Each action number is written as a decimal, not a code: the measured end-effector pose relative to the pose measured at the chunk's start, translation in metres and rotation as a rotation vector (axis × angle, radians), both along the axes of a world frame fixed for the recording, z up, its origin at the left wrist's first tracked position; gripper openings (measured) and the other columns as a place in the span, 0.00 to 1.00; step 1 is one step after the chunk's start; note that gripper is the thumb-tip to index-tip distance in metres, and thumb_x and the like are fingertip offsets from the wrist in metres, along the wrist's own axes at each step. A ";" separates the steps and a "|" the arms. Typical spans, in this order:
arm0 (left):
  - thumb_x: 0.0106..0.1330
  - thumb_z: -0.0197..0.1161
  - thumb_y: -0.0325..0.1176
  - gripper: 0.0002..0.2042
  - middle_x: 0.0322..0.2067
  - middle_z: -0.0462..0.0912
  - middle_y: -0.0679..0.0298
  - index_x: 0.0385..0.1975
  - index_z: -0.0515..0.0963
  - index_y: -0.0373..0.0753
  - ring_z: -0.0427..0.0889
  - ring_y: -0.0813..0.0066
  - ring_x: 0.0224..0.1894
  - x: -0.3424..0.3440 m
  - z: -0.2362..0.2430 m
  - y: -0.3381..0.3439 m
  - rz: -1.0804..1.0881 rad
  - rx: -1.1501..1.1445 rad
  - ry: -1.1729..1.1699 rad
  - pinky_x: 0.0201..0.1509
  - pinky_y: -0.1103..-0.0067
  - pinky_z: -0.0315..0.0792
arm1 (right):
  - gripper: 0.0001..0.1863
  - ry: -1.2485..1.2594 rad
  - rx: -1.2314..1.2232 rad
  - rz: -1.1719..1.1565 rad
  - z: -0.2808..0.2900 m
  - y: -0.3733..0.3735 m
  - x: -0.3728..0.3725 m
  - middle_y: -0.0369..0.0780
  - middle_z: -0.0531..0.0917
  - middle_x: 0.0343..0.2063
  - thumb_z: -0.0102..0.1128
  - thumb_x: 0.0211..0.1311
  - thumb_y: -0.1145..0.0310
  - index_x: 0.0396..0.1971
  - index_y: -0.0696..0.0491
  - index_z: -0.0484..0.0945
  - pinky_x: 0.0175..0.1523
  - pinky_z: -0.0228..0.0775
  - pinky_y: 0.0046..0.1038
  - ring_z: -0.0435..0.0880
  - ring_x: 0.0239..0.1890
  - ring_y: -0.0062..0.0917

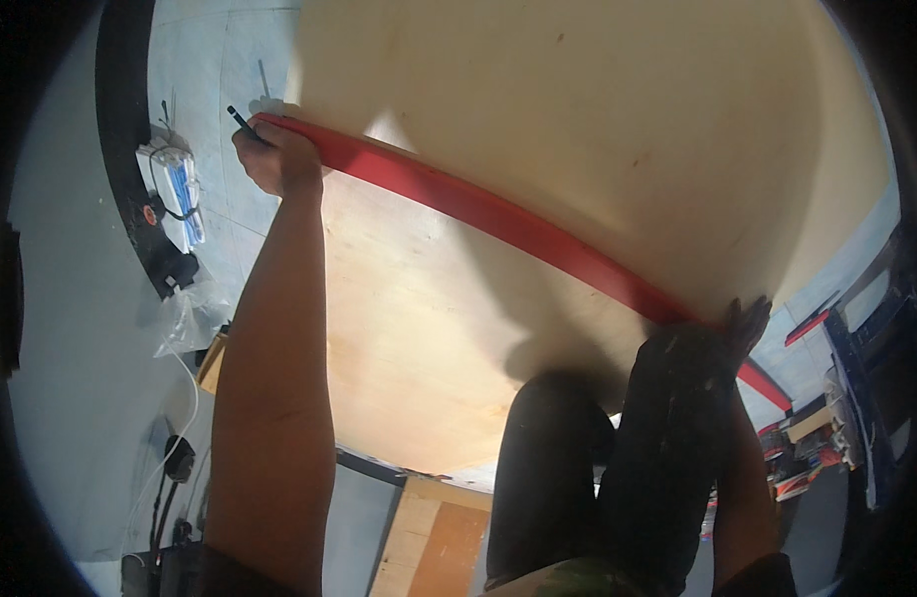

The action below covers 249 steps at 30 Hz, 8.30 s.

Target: The person uses a red straightedge and a utility knife to score and cut a large sheet of plywood on the floor. They repeatedly align the straightedge, score the wood, and separate the cut sections.

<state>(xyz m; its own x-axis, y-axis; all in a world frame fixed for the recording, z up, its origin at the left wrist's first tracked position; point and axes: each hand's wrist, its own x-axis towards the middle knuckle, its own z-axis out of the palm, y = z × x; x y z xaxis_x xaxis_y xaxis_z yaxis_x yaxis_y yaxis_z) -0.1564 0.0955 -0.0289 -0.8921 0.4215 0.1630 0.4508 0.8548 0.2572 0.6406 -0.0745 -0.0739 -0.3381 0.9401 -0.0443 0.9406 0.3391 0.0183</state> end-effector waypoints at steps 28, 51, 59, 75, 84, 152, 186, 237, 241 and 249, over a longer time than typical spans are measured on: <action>0.78 0.50 0.53 0.25 0.49 0.89 0.53 0.54 0.85 0.39 0.88 0.52 0.51 -0.077 -0.081 -0.013 0.322 -0.365 -0.124 0.52 0.59 0.82 | 0.35 -0.165 -0.112 -1.215 0.040 0.089 0.061 0.64 0.75 0.62 0.49 0.80 0.47 0.66 0.67 0.66 0.68 0.70 0.61 0.77 0.64 0.61; 0.72 0.55 0.47 0.20 0.30 0.87 0.43 0.29 0.80 0.34 0.87 0.37 0.35 -0.007 0.011 0.017 0.211 0.155 -0.055 0.41 0.51 0.79 | 0.11 1.699 -0.774 -0.217 0.061 0.261 -0.549 0.37 0.78 0.31 0.58 0.72 0.77 0.50 0.56 0.70 0.39 0.77 0.29 0.78 0.30 0.23; 0.73 0.58 0.50 0.18 0.36 0.90 0.48 0.38 0.87 0.43 0.89 0.40 0.42 -0.068 0.027 0.003 -0.290 -0.236 -0.068 0.47 0.53 0.82 | 0.12 1.901 -0.791 -0.250 0.038 0.252 -0.555 0.33 0.73 0.26 0.56 0.81 0.62 0.47 0.56 0.69 0.25 0.62 0.22 0.68 0.21 0.15; 0.68 0.62 0.37 0.08 0.34 0.88 0.54 0.40 0.83 0.43 0.89 0.50 0.40 -0.115 0.037 0.025 -0.961 -0.402 -0.142 0.46 0.58 0.82 | 0.11 0.668 -0.767 1.105 0.133 0.131 -0.664 0.39 0.84 0.23 0.68 0.63 0.62 0.27 0.51 0.78 0.45 0.75 0.40 0.87 0.34 0.34; 0.67 0.63 0.39 0.08 0.33 0.89 0.55 0.39 0.85 0.44 0.89 0.51 0.38 -0.126 0.025 0.018 -1.048 -0.218 -0.160 0.47 0.59 0.83 | 0.09 0.652 -0.349 1.484 0.079 0.081 -0.768 0.37 0.85 0.17 0.66 0.56 0.65 0.19 0.49 0.80 0.34 0.69 0.33 0.86 0.23 0.29; 0.67 0.61 0.31 0.14 0.31 0.84 0.46 0.50 0.71 0.38 0.85 0.38 0.38 -0.120 0.026 0.012 -0.919 -0.175 -0.230 0.42 0.52 0.79 | 0.28 0.293 -0.564 0.553 0.124 0.219 -0.692 0.44 0.86 0.31 0.62 0.70 0.69 0.68 0.60 0.71 0.32 0.84 0.29 0.90 0.27 0.28; 0.69 0.59 0.37 0.14 0.36 0.88 0.45 0.51 0.70 0.42 0.87 0.38 0.42 -0.116 0.022 0.012 -0.826 -0.278 -0.200 0.49 0.49 0.80 | 0.20 0.564 -0.341 -0.054 0.101 0.165 -0.515 0.43 0.81 0.35 0.73 0.66 0.54 0.42 0.53 0.76 0.39 0.74 0.45 0.82 0.35 0.46; 0.71 0.67 0.59 0.42 0.62 0.65 0.42 0.76 0.60 0.39 0.74 0.40 0.60 0.330 0.022 -0.053 0.156 0.115 -0.156 0.59 0.50 0.74 | 0.22 0.294 -0.444 -0.150 0.073 0.105 -0.378 0.46 0.81 0.49 0.60 0.69 0.50 0.50 0.52 0.78 0.63 0.63 0.49 0.77 0.57 0.42; 0.69 0.69 0.58 0.42 0.62 0.65 0.42 0.75 0.62 0.39 0.74 0.41 0.60 0.340 0.023 -0.048 0.132 0.172 -0.158 0.59 0.51 0.75 | 0.24 0.538 -0.291 -0.215 0.059 0.098 -0.364 0.47 0.81 0.48 0.60 0.69 0.48 0.50 0.54 0.78 0.62 0.63 0.48 0.77 0.55 0.43; 0.65 0.71 0.61 0.45 0.64 0.62 0.43 0.73 0.63 0.37 0.74 0.45 0.63 0.351 0.035 -0.041 0.163 0.130 -0.206 0.61 0.56 0.77 | 0.22 0.818 -0.320 -0.190 0.078 0.096 -0.319 0.49 0.80 0.43 0.64 0.70 0.54 0.50 0.57 0.76 0.59 0.68 0.48 0.79 0.51 0.47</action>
